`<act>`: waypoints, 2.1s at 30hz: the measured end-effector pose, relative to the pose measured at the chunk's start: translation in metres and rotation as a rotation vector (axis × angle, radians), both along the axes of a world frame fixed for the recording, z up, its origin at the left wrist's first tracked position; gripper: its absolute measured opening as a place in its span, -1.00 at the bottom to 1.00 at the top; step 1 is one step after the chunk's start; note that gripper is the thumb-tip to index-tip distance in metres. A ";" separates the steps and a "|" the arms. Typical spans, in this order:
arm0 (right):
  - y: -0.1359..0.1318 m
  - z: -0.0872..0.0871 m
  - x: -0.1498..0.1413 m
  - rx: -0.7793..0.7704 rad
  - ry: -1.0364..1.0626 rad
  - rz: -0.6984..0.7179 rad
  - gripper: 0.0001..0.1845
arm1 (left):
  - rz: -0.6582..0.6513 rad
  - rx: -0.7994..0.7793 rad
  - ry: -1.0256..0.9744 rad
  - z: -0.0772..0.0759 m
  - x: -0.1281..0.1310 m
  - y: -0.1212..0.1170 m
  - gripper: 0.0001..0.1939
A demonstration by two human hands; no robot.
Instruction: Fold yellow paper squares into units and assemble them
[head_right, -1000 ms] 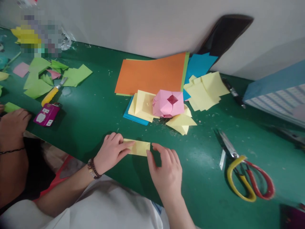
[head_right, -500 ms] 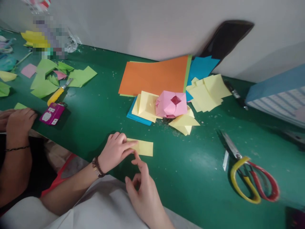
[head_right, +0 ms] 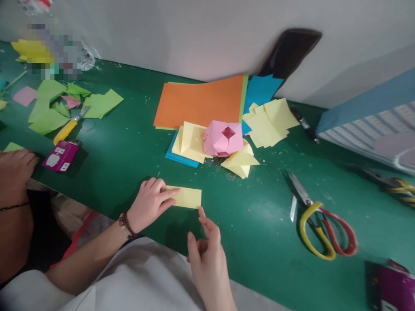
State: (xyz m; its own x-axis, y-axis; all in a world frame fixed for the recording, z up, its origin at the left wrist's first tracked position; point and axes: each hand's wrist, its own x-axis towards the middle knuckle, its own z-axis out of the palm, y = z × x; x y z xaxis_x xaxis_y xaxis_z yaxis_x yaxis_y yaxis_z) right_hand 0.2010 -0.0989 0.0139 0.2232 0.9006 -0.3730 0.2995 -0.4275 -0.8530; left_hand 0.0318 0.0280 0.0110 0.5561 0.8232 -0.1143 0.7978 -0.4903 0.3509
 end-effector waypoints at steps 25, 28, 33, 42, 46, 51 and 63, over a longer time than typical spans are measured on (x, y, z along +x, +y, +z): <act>0.065 -0.024 -0.039 0.542 -0.909 0.328 -0.74 | -0.153 0.018 0.166 0.021 -0.003 0.013 -0.57; 0.067 -0.023 -0.052 0.576 -0.865 0.320 -0.72 | -0.192 0.002 0.189 0.021 -0.004 0.018 -0.58; 0.065 -0.016 -0.046 0.623 -0.761 0.348 -0.69 | -0.207 -0.002 0.199 0.020 -0.005 0.020 -0.56; 0.077 -0.014 0.034 0.412 -0.695 0.028 -0.68 | -0.174 0.059 0.107 0.017 -0.002 0.009 -0.70; 0.083 -0.020 0.026 0.399 -0.670 0.069 -0.69 | -0.167 0.077 0.104 0.014 -0.002 0.004 -0.67; 0.085 -0.027 0.024 0.378 -0.665 0.082 -0.73 | -0.138 0.088 0.037 0.006 -0.007 0.000 -0.64; 0.072 0.000 0.026 0.618 -0.598 -0.052 -0.87 | 0.029 0.069 -0.531 0.000 -0.009 0.001 -0.37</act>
